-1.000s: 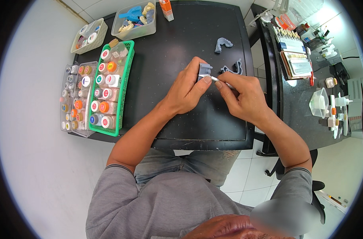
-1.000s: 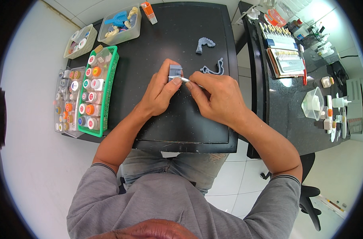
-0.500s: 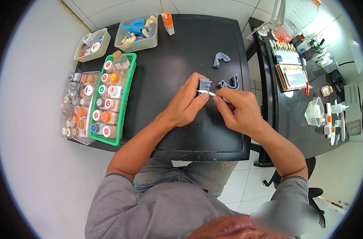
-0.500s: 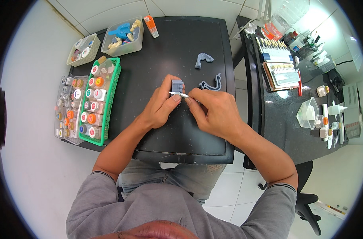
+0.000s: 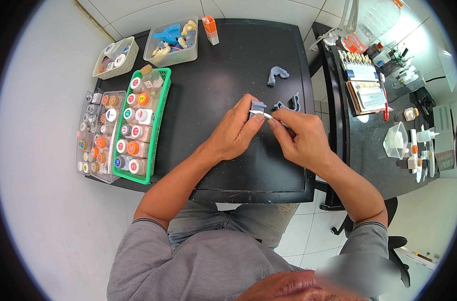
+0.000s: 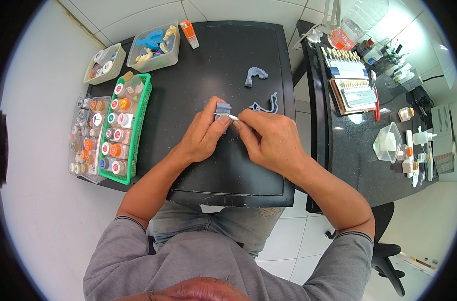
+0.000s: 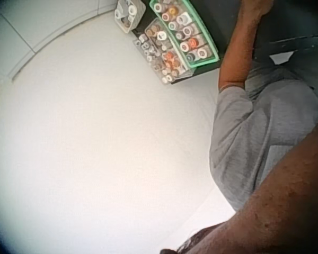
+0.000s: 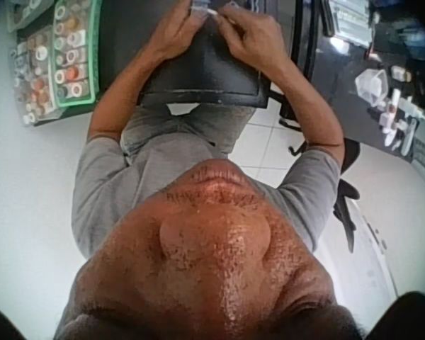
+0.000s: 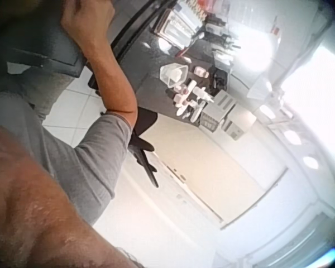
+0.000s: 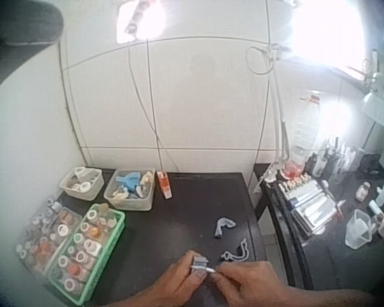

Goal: The person uses a small metal tool to trim and smooth the edges of a gray dental mold held in the left hand. The person repeatedly rotates the mold to access different sides and continues refining the surface throughout the clip.

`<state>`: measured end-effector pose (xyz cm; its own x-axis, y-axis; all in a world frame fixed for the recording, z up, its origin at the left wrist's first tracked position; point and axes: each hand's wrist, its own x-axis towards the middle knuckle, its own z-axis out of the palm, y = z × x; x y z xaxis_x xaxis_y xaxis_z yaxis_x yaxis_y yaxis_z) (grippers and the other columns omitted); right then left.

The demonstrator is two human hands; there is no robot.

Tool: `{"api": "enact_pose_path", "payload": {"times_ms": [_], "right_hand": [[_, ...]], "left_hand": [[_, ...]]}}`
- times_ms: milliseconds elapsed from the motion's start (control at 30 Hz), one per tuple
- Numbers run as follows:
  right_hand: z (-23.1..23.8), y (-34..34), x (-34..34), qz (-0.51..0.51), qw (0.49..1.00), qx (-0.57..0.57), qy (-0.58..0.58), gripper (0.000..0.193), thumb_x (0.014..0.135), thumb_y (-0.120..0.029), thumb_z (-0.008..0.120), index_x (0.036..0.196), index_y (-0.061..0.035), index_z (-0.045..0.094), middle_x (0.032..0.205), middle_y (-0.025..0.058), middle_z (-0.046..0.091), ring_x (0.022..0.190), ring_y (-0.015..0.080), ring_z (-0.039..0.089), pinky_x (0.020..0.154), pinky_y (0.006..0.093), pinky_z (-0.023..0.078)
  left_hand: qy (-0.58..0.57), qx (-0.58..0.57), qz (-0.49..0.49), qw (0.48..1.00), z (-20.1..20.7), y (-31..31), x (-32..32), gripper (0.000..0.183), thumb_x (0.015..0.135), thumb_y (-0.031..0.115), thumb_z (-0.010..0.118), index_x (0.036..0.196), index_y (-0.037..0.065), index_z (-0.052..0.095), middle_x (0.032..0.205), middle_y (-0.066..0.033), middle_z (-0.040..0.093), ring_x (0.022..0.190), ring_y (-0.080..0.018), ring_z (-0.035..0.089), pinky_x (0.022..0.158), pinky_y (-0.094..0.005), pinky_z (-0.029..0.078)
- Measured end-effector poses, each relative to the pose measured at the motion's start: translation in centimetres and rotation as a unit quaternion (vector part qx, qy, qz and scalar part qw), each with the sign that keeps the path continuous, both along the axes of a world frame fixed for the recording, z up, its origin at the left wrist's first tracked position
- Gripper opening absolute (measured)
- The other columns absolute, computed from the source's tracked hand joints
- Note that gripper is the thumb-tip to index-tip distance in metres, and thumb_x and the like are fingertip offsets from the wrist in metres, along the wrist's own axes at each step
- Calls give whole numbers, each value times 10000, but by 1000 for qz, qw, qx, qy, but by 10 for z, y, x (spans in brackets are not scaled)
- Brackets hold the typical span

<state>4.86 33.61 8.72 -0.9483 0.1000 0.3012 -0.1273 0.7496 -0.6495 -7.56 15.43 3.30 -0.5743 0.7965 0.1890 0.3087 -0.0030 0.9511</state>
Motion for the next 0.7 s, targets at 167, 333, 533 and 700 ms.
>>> {"api": "enact_pose_path", "payload": {"times_ms": [167, 333, 533, 700], "right_hand": [[2, 1, 0, 7, 1000, -2, -15, 119, 1003, -159, 753, 952, -58, 714, 708, 120, 670, 590, 328, 670, 572, 429, 505], [1, 1, 1, 9, 1000, -8, -19, 111, 999, -164, 753, 958, -63, 727, 699, 118, 676, 575, 319, 674, 567, 422, 508], [3, 1, 1, 13, 1000, -2, -14, 106, 998, -163, 754, 963, -65, 733, 698, 115, 675, 572, 316, 670, 565, 424, 505], [1, 0, 0, 3, 1000, -2, 3, 109, 996, -156, 760, 959, -58, 727, 700, 114, 670, 575, 313, 666, 568, 422, 501]], "left_hand": [[13, 2, 8, 1000, -1, -1, 0, 313, 1133, 312, 535, 1229, 14, 521, 891, -115, 616, 796, -207, 568, 746, -387, 467], [27, 23, 13, 999, -5, 0, -1, 317, 1109, 318, 550, 1224, 24, 521, 903, -90, 615, 794, -166, 553, 743, -356, 458], [32, 30, 2, 999, -3, -2, -2, 338, 1119, 336, 553, 1234, 21, 508, 915, -98, 614, 811, -189, 555, 765, -365, 464], [25, 32, 1, 999, -6, 0, 0, 319, 1152, 329, 538, 1232, 24, 490, 886, -98, 600, 789, -189, 538, 746, -369, 458]]}}
